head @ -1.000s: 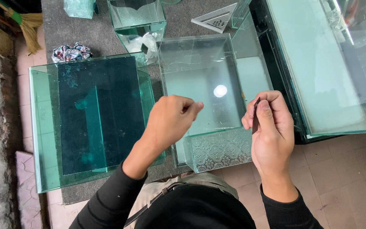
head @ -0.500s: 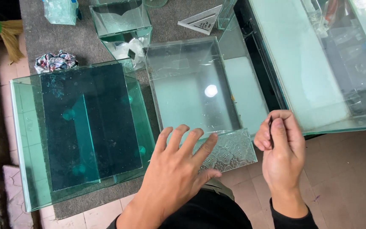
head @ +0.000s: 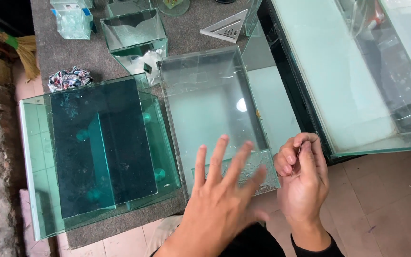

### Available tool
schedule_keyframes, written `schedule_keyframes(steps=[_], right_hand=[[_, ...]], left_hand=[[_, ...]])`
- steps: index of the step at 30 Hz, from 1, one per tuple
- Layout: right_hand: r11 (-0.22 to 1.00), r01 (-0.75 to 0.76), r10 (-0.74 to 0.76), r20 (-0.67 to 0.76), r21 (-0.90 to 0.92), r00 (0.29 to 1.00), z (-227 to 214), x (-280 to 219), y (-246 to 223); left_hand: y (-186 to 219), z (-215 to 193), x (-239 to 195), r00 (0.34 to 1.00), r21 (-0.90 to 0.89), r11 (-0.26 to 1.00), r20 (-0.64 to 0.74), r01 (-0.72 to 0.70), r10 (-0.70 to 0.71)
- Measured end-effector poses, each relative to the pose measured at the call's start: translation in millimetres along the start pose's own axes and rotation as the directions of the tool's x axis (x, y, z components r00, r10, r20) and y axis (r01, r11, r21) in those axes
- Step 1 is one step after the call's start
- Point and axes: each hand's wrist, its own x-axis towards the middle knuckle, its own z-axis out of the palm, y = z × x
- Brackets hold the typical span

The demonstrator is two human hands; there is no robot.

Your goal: The person uses a small handheld scraper to remove a thin film from the surface of a small rectangular glass tile. The person holds the tile with the left hand and scrapes with the right hand, working along the edges and across the face of the tile.

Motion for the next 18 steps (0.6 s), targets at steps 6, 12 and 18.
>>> schedule_keyframes(steps=[6,12,18], right_hand=[[0.991,-0.129,0.128,0.061,0.019,0.990,-12,15,9],[0.982,-0.161,0.135,0.233,0.098,0.963,-24,25,32],[0.938,-0.255,0.220,0.167,0.233,0.961,-32,13,25]], left_hand=[[-28,-26,-28,0.990,0.140,0.983,0.060,0.120,-0.129],[-36,-18,-23,0.938,-0.137,0.932,0.134,0.337,-0.319],[-68,-42,14,0.952,-0.323,0.913,0.252,0.251,-0.173]])
